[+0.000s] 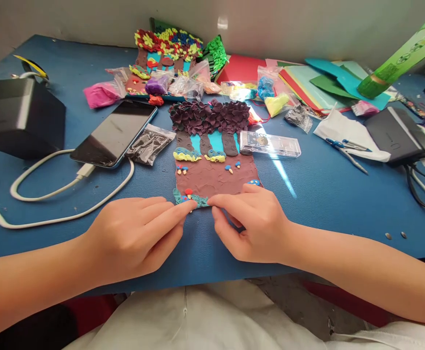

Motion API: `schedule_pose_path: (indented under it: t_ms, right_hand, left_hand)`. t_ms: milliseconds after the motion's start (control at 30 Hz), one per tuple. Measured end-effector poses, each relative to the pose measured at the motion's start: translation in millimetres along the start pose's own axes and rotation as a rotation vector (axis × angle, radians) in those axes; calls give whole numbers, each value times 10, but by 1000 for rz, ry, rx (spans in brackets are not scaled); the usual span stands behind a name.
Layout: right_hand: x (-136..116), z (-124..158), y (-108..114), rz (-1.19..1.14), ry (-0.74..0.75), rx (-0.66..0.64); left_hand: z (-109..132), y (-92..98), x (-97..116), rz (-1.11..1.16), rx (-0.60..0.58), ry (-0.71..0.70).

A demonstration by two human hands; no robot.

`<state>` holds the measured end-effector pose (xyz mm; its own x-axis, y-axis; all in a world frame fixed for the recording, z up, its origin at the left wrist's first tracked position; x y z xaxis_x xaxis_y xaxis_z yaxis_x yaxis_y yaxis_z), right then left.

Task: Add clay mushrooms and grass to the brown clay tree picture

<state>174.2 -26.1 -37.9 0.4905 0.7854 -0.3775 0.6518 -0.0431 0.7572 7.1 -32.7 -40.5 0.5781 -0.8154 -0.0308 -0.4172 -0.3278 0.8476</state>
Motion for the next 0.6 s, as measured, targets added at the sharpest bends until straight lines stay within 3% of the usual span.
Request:
schedule_pose_path:
  t_ms: [100,200,400,600]
  right_hand:
    - [-95,9,-25,-24,228,-115]
    - [-162,44,-74,3,419,-231]
    - [-149,55,-8,26,411,-157]
    - [-152,45,97,22,379,-46]
  left_hand:
    - [10,40,13,281,-8,108]
    - [23,57,81,623,-92,210]
    - [9,3,125,1221,-247,542]
    - [-26,-29,14,1185,-240,615]
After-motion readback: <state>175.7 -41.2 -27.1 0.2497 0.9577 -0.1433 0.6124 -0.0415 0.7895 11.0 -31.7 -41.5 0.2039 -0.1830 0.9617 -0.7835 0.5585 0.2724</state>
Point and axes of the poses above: each hand's wrist, its own z-axis away from the middle knuckle, its own y-axis out of the back of the hand, x = y × z, the point moved 4 cm from there along -z, towards the middle knuckle, and after that the axes turned 6 degrees about -z, right-handed, at the moved point
